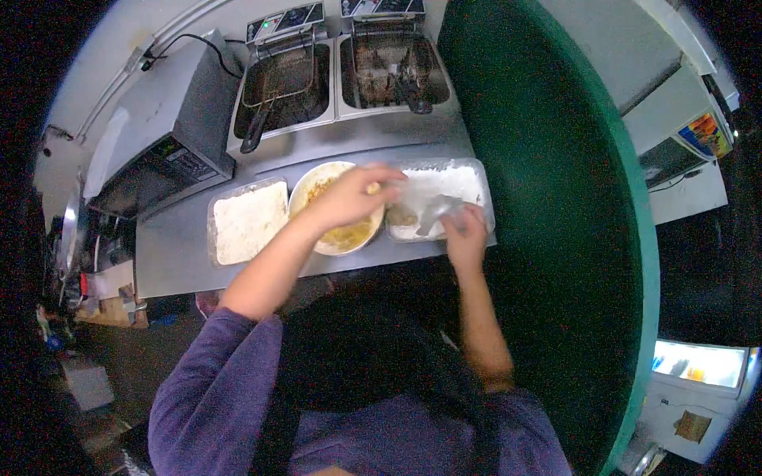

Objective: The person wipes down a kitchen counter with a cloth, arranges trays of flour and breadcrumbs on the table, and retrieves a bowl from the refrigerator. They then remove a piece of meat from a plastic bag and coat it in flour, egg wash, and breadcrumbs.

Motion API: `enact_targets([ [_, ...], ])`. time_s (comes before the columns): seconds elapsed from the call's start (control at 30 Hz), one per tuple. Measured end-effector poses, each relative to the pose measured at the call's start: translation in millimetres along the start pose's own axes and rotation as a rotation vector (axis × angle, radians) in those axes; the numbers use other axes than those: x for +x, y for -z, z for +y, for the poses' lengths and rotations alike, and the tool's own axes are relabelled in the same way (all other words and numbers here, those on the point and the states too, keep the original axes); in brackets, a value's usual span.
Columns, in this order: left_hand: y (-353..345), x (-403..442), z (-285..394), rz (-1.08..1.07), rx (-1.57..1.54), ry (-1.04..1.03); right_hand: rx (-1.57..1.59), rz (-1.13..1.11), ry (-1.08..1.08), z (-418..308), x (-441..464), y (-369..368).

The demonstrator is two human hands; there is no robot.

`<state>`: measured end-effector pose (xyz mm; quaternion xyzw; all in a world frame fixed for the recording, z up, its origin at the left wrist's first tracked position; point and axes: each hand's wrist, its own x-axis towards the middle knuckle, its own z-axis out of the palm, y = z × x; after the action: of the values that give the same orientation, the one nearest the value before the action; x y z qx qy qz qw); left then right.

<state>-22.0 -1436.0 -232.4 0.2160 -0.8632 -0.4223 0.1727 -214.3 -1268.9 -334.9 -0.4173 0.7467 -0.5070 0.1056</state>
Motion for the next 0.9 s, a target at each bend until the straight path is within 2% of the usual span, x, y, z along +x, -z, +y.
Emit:
enact_targets([
  [0.07, 28, -24, -5, 0.062, -0.045, 0.146, -0.162, 0.064, 0.228, -17, -13, 18],
  [0.17, 53, -75, -46, 0.215, -0.082, 0.184, -0.515, -0.036, 0.268, -70, -46, 42],
  [0.23, 72, -109, -57, 0.27, -0.115, 0.209, -0.428, -0.196, 0.157, -72, -76, 32],
  [0.33, 87, -158, -71, 0.298, -0.257, 0.358, -0.402, -0.393, 0.061, -70, -119, -3],
  [0.4, 92, -183, -71, 0.307, -0.263, 0.362, -0.289, -0.469, -0.129, -52, -154, -45],
  [0.47, 95, -205, -75, 0.297, -0.248, 0.36, -0.376, -0.503, -0.184, -16, -187, -93],
  [0.53, 97, -221, -73, 0.252, -0.199, 0.343, -0.463, -0.591, -0.331, 19, -214, -146],
  [0.67, 101, -246, -66, 0.104, -0.109, 0.337, -0.514, -0.833, -0.465, 34, -222, -219],
  [0.7, 101, -252, -65, 0.066, -0.108, 0.355, -0.536, -0.708, -0.075, 74, -246, -243],
  [0.77, 99, -265, -63, 0.019, -0.086, 0.384, -0.529, -0.585, -0.112, 137, -285, -295],
  [0.9, 78, -291, -73, -0.08, -0.113, 0.346, -0.6, -0.358, 0.066, 135, -277, -310],
])
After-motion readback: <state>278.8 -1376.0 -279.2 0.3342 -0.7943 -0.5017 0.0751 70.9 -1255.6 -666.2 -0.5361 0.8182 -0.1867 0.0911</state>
